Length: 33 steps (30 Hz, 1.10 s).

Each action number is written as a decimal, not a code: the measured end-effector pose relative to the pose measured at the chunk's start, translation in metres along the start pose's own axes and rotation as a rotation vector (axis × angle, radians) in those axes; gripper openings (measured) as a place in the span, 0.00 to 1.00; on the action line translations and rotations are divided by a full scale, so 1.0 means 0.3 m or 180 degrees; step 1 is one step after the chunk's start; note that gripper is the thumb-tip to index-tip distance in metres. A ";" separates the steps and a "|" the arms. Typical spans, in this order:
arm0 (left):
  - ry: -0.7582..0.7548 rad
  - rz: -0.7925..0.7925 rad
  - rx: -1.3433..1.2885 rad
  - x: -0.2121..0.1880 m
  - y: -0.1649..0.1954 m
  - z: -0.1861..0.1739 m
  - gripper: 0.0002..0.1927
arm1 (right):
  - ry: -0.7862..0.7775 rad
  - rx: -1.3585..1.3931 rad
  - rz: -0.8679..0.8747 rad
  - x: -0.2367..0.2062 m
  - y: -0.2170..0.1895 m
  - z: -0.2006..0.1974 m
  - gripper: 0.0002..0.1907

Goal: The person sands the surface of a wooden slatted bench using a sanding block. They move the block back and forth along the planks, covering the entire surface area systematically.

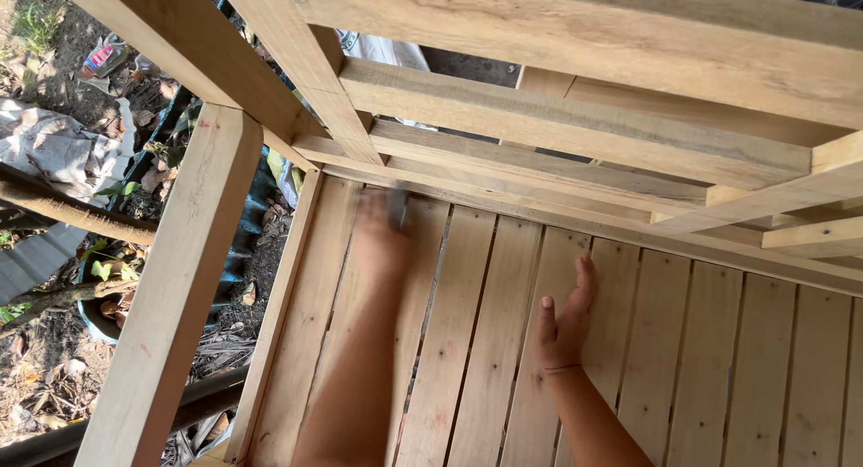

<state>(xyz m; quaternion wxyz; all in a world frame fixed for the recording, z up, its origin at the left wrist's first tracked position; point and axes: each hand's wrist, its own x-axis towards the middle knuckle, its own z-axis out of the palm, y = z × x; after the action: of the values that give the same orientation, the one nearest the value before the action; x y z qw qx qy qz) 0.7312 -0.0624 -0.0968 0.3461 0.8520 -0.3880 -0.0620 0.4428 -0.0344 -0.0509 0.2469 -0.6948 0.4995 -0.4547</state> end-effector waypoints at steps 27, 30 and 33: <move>-0.1397 0.1915 -0.0085 -0.384 0.287 0.189 0.30 | -0.0133 -0.0291 -0.0017 0.011 -0.012 -0.005 0.49; -0.0453 0.1981 0.0005 -0.121 0.036 -0.007 0.31 | -0.0271 -0.0623 0.0093 0.019 -0.032 -0.002 0.50; 0.0097 0.1159 -0.0025 0.112 -0.185 -0.178 0.25 | -0.0293 -0.0334 0.0143 0.028 -0.054 0.000 0.53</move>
<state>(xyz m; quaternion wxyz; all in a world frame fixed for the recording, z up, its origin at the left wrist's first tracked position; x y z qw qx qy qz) 0.8087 -0.0317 -0.0865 0.3607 0.7672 -0.5303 0.0130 0.4512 -0.0360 -0.0347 0.2429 -0.7156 0.5263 -0.3898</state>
